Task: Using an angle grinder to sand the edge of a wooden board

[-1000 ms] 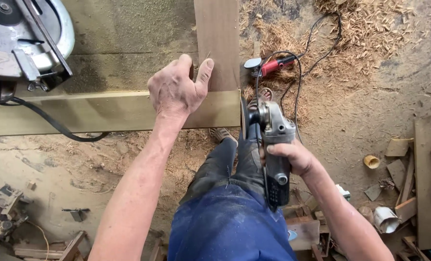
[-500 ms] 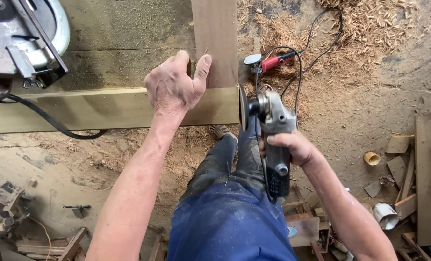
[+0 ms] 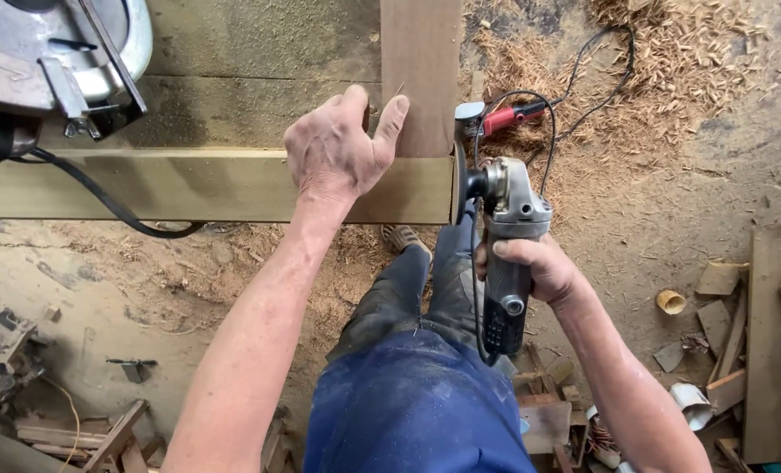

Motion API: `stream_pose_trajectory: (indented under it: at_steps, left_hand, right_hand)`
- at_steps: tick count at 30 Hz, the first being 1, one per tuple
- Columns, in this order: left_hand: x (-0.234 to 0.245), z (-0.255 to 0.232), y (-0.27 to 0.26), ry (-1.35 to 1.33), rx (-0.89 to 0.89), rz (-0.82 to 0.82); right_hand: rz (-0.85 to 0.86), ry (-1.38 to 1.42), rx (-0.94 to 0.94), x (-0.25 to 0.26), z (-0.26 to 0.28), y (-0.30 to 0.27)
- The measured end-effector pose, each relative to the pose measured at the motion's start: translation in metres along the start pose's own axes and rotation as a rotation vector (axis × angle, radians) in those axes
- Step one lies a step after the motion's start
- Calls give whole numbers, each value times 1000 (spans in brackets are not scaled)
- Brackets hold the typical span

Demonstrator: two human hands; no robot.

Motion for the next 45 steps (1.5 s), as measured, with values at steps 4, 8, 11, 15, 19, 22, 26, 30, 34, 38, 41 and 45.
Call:
stream_pose_trajectory:
  at_steps: [4,8,11,15,19,22,26,30,34,38,41,45]
  left_hand:
    - [0,1,1,11,14,11]
    - [2,2,1,-2,17,9]
    - [1,2,0,-3,14,21]
    - [-4,3,0,-10,22,48]
    - [0,1,0,23,32,71]
    - [-1,2,0,18,37,86]
    - [-5,2,1,15,54,109]
    - [-2,1,2,15,52,83]
    - [-3,3,-1,22,51,72]
    - [-3,2,0,15,49,77]
    - [-8,4,2,30,23,38]
    - [-10,6,2,38,-1,-19]
  right_hand:
    - [-25,-20,-35,12,-18,-17]
    - [-9,6,-46,22,-27,-11]
    - [1,15,-23,13,-16,-3]
    - [-22,14,2,5,-15,-12]
    - [-30,31,-15,16,-28,-11]
    - [-13,11,32,9,-16,-2]
    - [-22,-8,47,6,-16,-14]
    - [-7,-3,30,11,-21,-8]
    - [1,18,60,7,-12,-1]
    - [-30,40,26,10,-25,-12]
    - [-60,24,-106,13,-28,-16]
    - [-27,3,-139,8,-24,-10]
Point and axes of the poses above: each hand's wrist, its own y-axis towards the middle knuckle, its own x-axis out of the back of the hand, z = x × y, the point moved 2 cm from there along y, towards the middle knuckle, and after that the axes turned 3 degrees about y, right-handed, at the moved point
